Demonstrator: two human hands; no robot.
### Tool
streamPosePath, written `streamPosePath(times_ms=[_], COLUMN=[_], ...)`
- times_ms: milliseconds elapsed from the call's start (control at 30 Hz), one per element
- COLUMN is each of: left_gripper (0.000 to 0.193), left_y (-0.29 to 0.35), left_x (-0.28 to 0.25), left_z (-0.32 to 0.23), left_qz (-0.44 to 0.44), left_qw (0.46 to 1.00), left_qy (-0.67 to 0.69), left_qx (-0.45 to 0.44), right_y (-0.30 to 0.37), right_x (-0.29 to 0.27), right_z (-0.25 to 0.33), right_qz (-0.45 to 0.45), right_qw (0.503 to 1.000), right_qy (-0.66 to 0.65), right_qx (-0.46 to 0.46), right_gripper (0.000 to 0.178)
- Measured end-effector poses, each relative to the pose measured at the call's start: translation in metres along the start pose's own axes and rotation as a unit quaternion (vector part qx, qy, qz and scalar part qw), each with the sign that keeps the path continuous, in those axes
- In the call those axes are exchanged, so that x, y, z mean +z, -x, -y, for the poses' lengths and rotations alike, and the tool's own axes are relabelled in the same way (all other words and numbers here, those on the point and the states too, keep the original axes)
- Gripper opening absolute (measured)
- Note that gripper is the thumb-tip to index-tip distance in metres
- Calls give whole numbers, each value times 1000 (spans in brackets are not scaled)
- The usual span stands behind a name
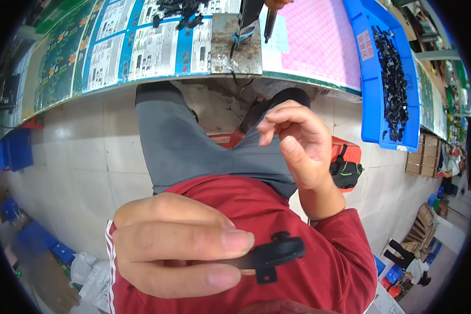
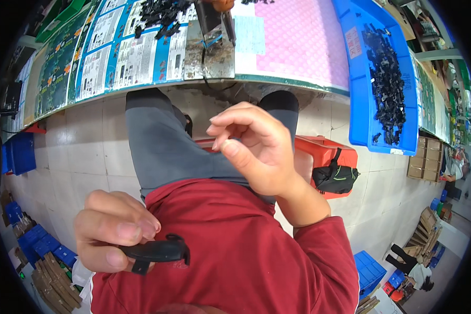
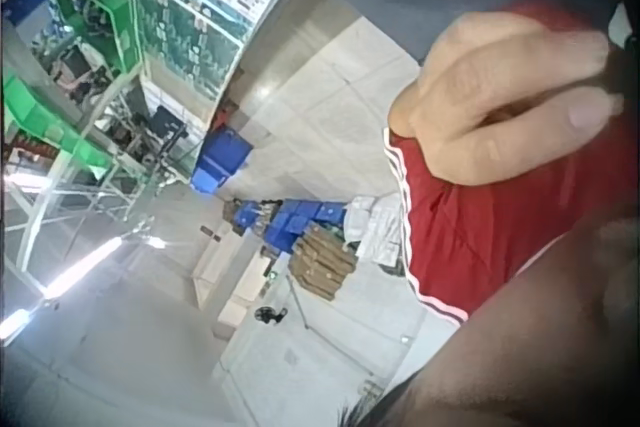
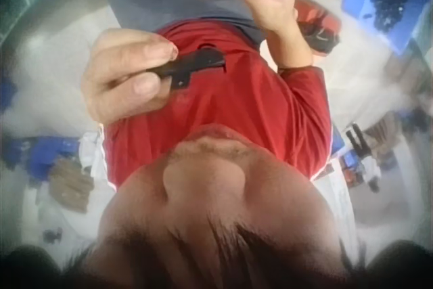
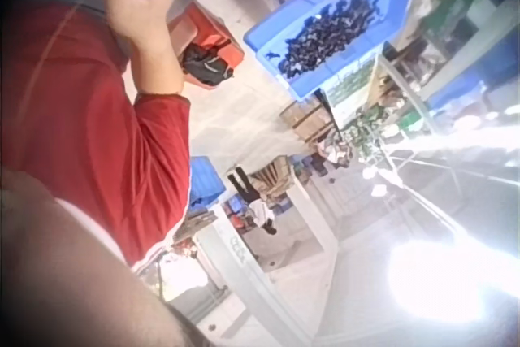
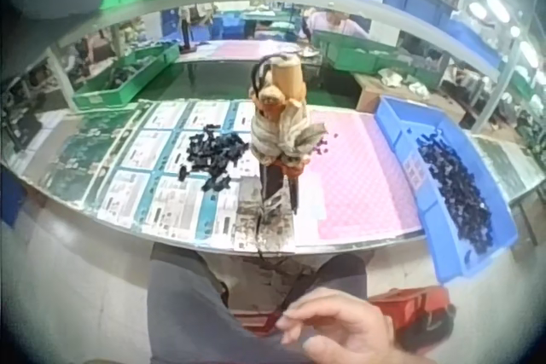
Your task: The person assembles small black plastic components by hand using a workbench fixture.
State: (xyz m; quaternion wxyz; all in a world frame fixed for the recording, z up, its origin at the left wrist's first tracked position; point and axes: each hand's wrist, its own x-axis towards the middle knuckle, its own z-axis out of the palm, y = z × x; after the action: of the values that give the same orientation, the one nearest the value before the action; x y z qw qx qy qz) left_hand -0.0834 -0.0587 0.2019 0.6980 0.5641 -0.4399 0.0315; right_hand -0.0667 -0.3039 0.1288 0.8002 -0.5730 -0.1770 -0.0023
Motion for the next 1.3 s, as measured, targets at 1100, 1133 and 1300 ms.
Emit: streamPosePath(times_ms=[1100,1133,1300], left_gripper=[27,28,27], left_y=[-2,-2,1], left_x=[21,19,17], left_z=[111,114,121], left_qz=[-138,-131,-145], left_qw=[928,923,903], left_qy=[-340,-362,-401], left_qx=[-64,-20,52], right_y=[1,2,1], right_x=[10,11,16], right_z=[-18,-19,-20], right_qz=[-108,-110,-105], right_qw=[984,985,986], right_qy=[-27,-22,-21], right_qx=[140,131,130], right_gripper=[21,20,19])
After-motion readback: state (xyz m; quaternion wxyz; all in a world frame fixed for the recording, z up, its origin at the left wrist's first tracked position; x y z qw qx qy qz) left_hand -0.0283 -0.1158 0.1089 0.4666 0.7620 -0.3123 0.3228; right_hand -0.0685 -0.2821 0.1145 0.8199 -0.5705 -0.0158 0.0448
